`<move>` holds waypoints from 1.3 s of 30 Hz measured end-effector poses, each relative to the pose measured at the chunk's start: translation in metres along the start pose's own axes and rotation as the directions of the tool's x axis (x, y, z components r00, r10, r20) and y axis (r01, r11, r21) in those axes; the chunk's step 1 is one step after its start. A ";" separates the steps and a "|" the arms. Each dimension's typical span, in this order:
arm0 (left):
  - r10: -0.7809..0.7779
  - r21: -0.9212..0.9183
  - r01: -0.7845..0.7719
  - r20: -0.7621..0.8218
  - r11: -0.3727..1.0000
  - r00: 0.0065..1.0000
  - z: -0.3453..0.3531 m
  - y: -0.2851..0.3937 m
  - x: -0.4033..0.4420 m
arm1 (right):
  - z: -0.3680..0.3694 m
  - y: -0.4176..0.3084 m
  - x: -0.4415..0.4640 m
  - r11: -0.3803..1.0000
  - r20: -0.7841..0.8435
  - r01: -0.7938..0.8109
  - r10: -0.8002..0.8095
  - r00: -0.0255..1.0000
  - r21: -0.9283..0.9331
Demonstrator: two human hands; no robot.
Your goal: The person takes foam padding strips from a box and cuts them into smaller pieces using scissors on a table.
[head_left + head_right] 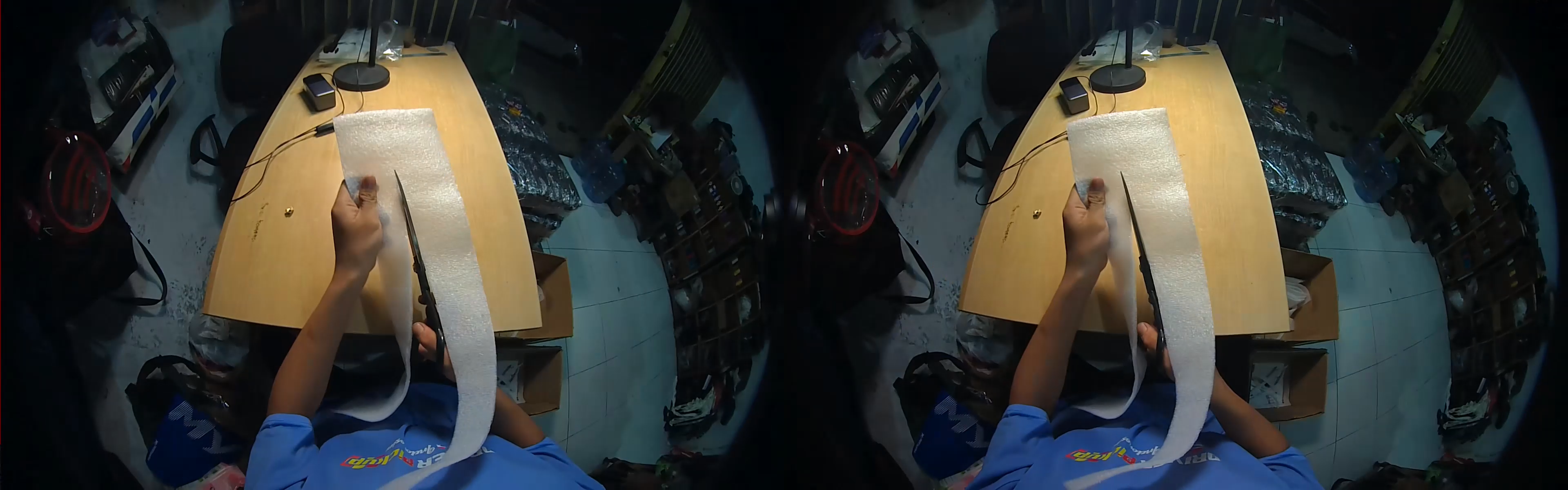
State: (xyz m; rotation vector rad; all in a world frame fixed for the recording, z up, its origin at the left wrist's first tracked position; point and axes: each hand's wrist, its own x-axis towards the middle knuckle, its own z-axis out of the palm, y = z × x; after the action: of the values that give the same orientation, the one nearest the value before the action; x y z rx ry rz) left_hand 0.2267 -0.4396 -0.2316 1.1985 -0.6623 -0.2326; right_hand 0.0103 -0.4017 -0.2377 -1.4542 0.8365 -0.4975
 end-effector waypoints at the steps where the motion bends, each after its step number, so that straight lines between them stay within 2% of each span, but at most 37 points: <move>1: 0.012 -0.022 -0.013 -0.021 1.000 1.000 0.003 -0.001 -0.002 | 0.000 0.000 0.001 0.999 -0.005 0.024 -0.024 1.000 -0.042; 5: 0.019 -0.067 -0.020 -0.023 0.998 1.000 0.003 0.002 -0.004 | -0.001 -0.002 0.005 0.966 0.013 0.128 -0.129 0.992 -0.226; 6: 0.002 -0.075 -0.002 -0.008 0.997 1.000 0.001 0.003 -0.004 | -0.001 0.004 0.007 0.961 0.019 0.178 -0.178 0.984 -0.214; 8: -0.032 -0.089 0.034 0.026 0.995 0.999 -0.002 0.004 -0.004 | 0.002 -0.002 0.008 0.972 0.018 0.174 -0.173 0.985 -0.161; 10: -0.058 -0.100 0.064 0.062 0.993 0.996 -0.002 0.000 -0.004 | 0.005 -0.022 0.008 0.995 0.010 0.064 -0.063 0.998 -0.080; 13: -0.096 -0.087 0.104 0.090 0.991 0.991 -0.002 -0.007 0.005 | 0.017 -0.039 0.019 0.979 -0.050 0.015 -0.005 0.999 0.202; 16: -0.153 -0.066 0.164 0.140 0.984 0.978 -0.004 -0.004 0.033 | 0.007 -0.043 0.046 0.994 0.031 0.051 -0.054 0.998 0.101; 19: -0.168 -0.097 0.189 0.190 0.977 0.967 -0.001 0.000 0.060 | 0.012 -0.069 0.071 0.999 0.018 -0.009 0.008 1.000 0.052; 22: -0.177 -0.137 0.214 0.244 0.967 0.954 0.000 -0.007 0.080 | 0.018 -0.064 0.109 0.993 0.018 0.089 -0.090 0.996 0.077; 23: -0.182 -0.146 0.225 0.261 0.963 0.948 -0.002 -0.010 0.087 | 0.023 -0.071 0.113 0.997 -0.025 0.078 -0.078 0.997 -0.013; 26: -0.204 -0.113 0.241 0.271 0.964 0.941 -0.011 -0.014 0.104 | 0.026 -0.065 0.136 0.982 0.049 0.157 -0.163 0.985 0.107; 29: -0.187 -0.121 0.226 0.268 0.967 0.945 -0.012 -0.021 0.113 | 0.026 -0.070 0.148 0.993 0.067 0.116 -0.117 0.991 0.029; 32: -0.215 -0.046 0.234 0.263 0.971 0.941 -0.013 -0.024 0.108 | 0.031 -0.074 0.159 0.986 0.036 0.120 -0.125 0.992 0.112; 35: -0.238 -0.029 0.249 0.208 0.968 0.949 -0.013 -0.030 0.107 | 0.027 -0.056 0.186 0.989 0.100 0.136 -0.140 0.985 0.050; 39: -0.259 -0.008 0.268 0.241 0.963 0.935 -0.019 -0.033 0.110 | 0.028 -0.037 0.204 0.971 0.100 0.196 -0.210 0.973 0.139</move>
State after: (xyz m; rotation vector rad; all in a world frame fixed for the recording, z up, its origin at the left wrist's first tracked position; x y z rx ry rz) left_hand 0.3306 -0.4920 -0.2271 1.2300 -0.6996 -0.6215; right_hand 0.1680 -0.5394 -0.2428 -1.4422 0.5575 -0.6054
